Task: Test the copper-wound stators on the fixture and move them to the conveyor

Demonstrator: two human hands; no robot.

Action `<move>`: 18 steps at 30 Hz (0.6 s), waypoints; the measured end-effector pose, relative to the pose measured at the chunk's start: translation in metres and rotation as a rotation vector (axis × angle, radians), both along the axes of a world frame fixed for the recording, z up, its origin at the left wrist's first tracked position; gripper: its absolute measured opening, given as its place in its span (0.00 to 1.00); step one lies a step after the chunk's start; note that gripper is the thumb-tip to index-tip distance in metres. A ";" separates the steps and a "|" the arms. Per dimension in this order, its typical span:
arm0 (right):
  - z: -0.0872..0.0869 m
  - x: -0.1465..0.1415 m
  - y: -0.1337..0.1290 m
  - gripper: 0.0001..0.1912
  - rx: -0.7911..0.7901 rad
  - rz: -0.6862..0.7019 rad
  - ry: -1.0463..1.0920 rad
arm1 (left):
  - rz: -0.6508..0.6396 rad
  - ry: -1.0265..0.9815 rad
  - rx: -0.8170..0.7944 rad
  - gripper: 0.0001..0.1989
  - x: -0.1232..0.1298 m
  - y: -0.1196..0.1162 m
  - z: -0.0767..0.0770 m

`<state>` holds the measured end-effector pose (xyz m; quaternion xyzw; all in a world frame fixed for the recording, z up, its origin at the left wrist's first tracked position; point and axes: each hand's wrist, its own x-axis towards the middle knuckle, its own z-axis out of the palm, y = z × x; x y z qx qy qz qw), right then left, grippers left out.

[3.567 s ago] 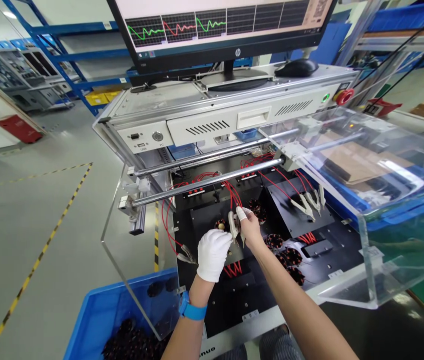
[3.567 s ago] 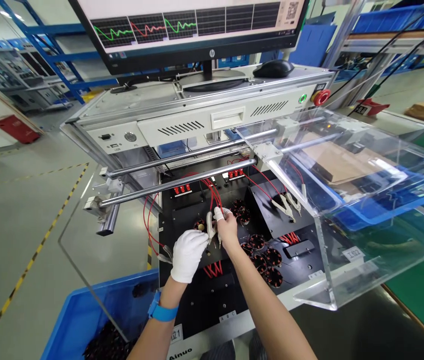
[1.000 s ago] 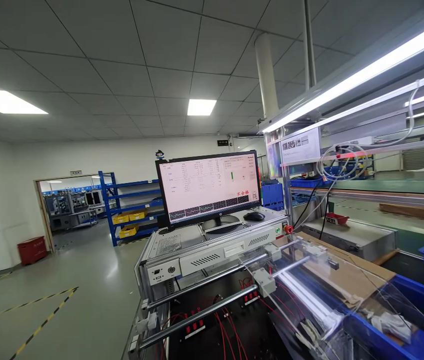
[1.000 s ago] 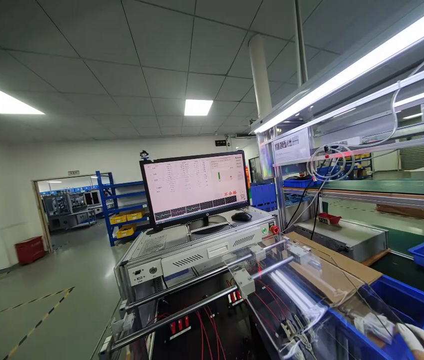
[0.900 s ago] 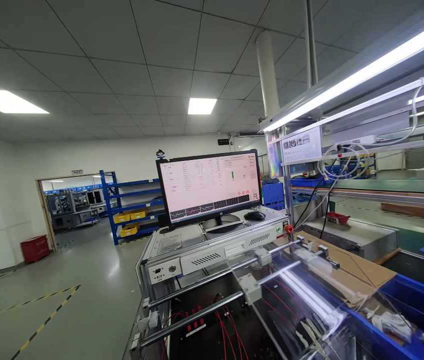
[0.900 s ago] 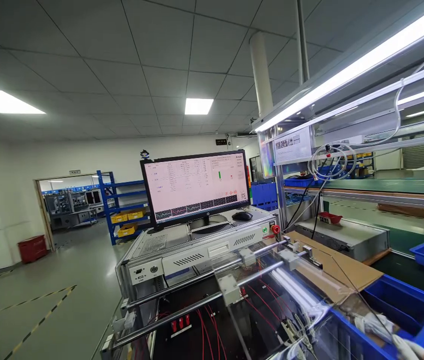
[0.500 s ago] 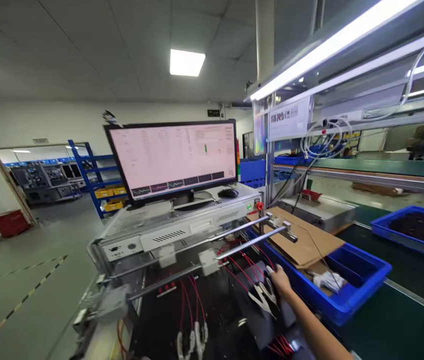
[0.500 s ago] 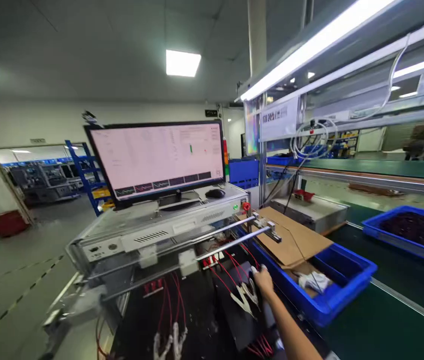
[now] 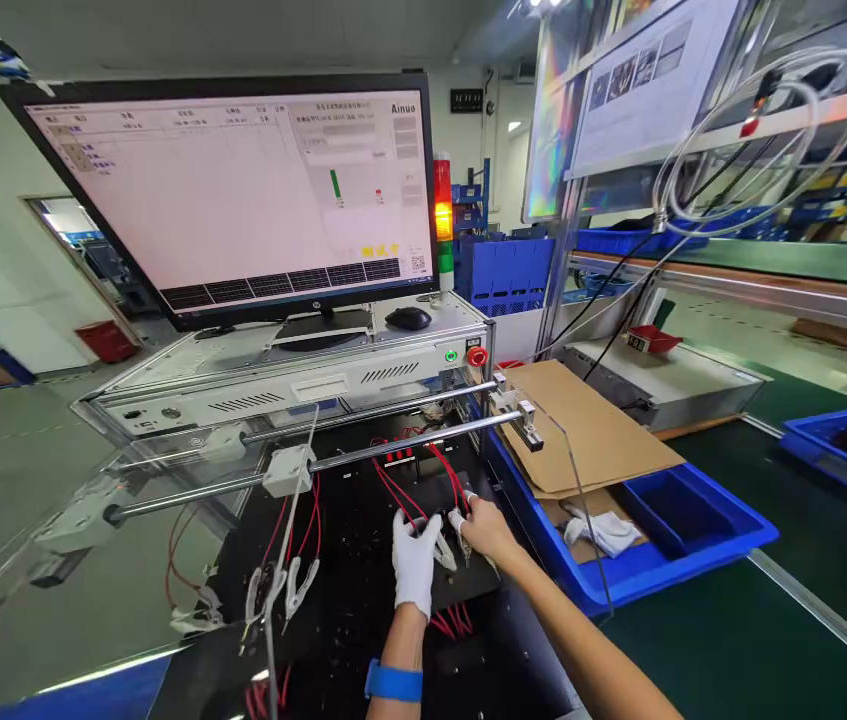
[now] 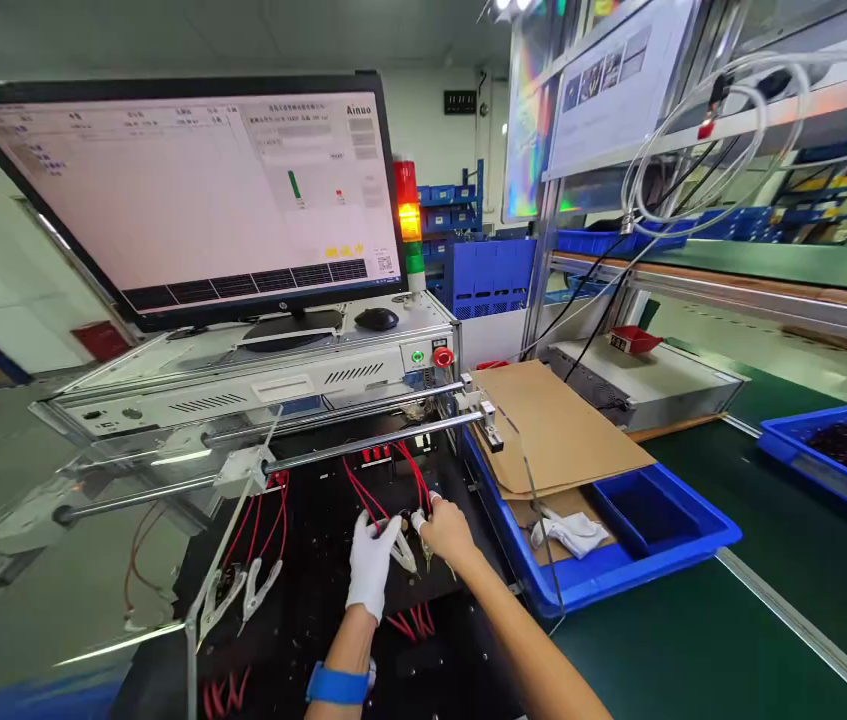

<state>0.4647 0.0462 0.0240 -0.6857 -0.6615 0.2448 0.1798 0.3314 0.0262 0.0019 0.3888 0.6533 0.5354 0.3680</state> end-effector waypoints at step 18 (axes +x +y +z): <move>-0.033 0.026 0.003 0.30 0.133 -0.146 0.232 | 0.107 0.657 -0.115 0.29 0.061 -0.011 -0.018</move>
